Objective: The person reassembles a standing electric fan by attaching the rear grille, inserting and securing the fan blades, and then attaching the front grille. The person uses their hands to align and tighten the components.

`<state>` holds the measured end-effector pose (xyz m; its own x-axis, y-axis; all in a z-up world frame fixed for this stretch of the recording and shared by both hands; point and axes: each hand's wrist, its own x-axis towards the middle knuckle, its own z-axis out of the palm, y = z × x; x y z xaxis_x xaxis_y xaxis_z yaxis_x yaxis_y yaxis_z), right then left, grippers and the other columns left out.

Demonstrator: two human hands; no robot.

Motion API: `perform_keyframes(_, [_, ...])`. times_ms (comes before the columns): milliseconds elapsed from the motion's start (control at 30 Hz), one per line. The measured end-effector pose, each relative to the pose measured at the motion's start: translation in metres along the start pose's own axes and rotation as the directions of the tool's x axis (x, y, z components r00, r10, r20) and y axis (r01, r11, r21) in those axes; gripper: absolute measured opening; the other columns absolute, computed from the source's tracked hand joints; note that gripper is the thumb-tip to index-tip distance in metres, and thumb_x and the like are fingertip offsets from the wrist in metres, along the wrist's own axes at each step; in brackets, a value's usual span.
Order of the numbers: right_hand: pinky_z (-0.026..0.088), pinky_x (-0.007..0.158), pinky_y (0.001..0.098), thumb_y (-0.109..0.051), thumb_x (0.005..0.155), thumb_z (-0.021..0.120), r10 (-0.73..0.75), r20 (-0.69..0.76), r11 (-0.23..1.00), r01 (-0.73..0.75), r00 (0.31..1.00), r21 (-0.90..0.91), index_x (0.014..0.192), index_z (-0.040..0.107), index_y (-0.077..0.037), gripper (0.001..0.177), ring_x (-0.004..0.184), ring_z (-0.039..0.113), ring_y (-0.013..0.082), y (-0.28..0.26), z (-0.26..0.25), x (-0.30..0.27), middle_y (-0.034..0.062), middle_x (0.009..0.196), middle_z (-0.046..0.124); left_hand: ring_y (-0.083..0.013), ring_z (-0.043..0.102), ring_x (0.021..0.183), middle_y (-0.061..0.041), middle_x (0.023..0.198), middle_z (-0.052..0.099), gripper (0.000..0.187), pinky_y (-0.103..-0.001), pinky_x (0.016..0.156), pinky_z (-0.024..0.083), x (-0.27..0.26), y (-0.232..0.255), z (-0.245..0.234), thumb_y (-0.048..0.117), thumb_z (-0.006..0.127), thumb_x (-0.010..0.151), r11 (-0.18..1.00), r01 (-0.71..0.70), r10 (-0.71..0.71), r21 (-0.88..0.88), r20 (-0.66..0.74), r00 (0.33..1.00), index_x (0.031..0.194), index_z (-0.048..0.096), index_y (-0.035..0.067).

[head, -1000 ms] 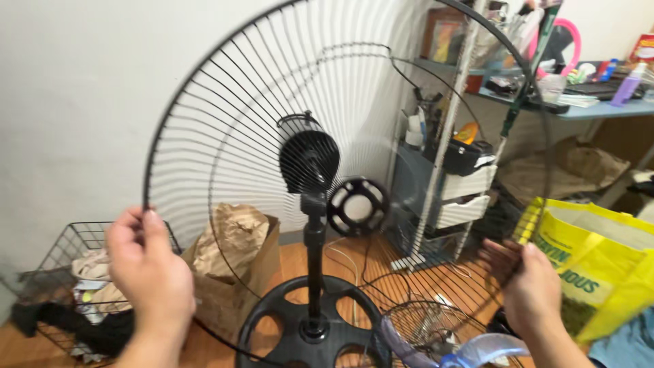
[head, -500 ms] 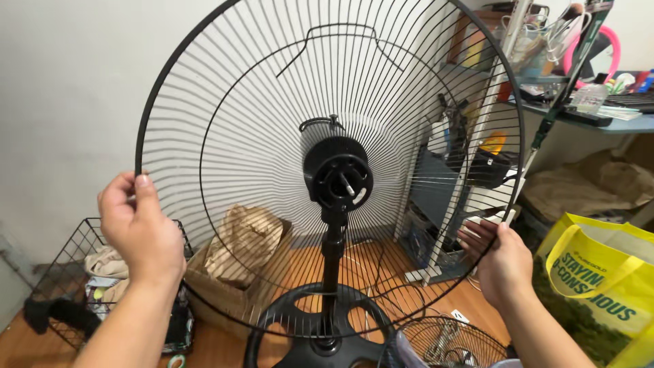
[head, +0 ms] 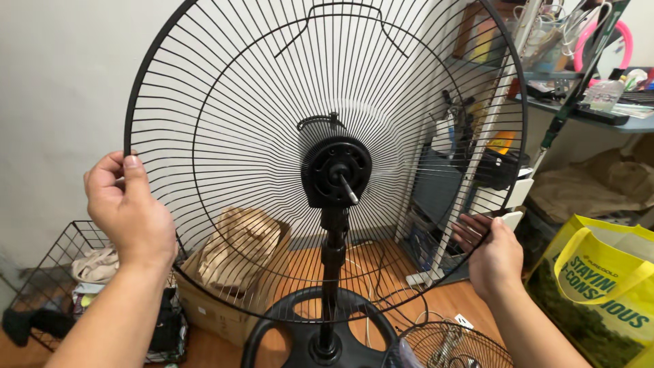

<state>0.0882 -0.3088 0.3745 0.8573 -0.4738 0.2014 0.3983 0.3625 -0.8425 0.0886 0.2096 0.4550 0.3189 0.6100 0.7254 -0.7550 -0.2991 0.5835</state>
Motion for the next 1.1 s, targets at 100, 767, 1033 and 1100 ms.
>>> perform_keyframes(100, [0.051,0.097,0.0498,-0.033,0.111,0.030,-0.008,0.006,1.000,0.008,1.000,-0.007,0.114,0.051,-0.002,0.037,0.108,0.065,0.0365,0.004,0.003,0.002,0.0207,0.120,0.066,-0.0066,0.049,0.094,0.001,0.120,0.052,0.014,-0.023,0.086,0.046,0.000,-0.002,-0.001,0.015,0.058,0.117,0.995,-0.016,0.014,0.098,0.022,1.000,0.119,0.060,0.002])
perform_keyframes(767, [0.053,0.094,0.0464,-0.028,0.113,0.036,-0.115,0.022,0.991,0.113,0.993,0.068,0.116,0.051,-0.006,0.027,0.110,0.067,0.0364,0.030,0.001,0.002,0.0162,0.123,0.065,-0.0254,0.037,0.127,-0.014,0.135,0.030,0.030,-0.038,0.113,0.037,-0.026,0.006,-0.016,-0.005,0.067,0.103,0.795,-0.401,0.362,0.456,0.174,0.916,0.128,0.050,-0.003])
perform_keyframes(1033, [0.055,0.090,0.0450,-0.028,0.113,0.038,-0.109,-0.002,0.993,0.108,0.994,0.052,0.115,0.052,-0.005,0.027,0.104,0.068,0.0342,0.028,-0.001,0.011,0.0156,0.122,0.066,-0.0326,0.039,0.134,-0.018,0.142,0.033,0.048,-0.045,0.119,0.039,-0.036,0.024,-0.019,0.012,0.088,0.093,0.757,-0.381,0.261,0.531,0.289,0.921,0.131,0.061,0.000])
perform_keyframes(1100, [0.057,0.090,0.0430,-0.028,0.112,0.040,-0.107,-0.020,0.992,0.108,0.994,0.064,0.115,0.053,-0.005,0.027,0.103,0.069,0.0318,0.028,-0.005,0.008,0.0140,0.119,0.067,-0.0312,0.048,0.134,-0.017,0.141,0.037,0.052,-0.043,0.117,0.046,-0.038,0.035,-0.019,0.011,0.087,0.092,0.803,-0.370,0.236,0.467,0.321,0.917,0.134,0.058,-0.001])
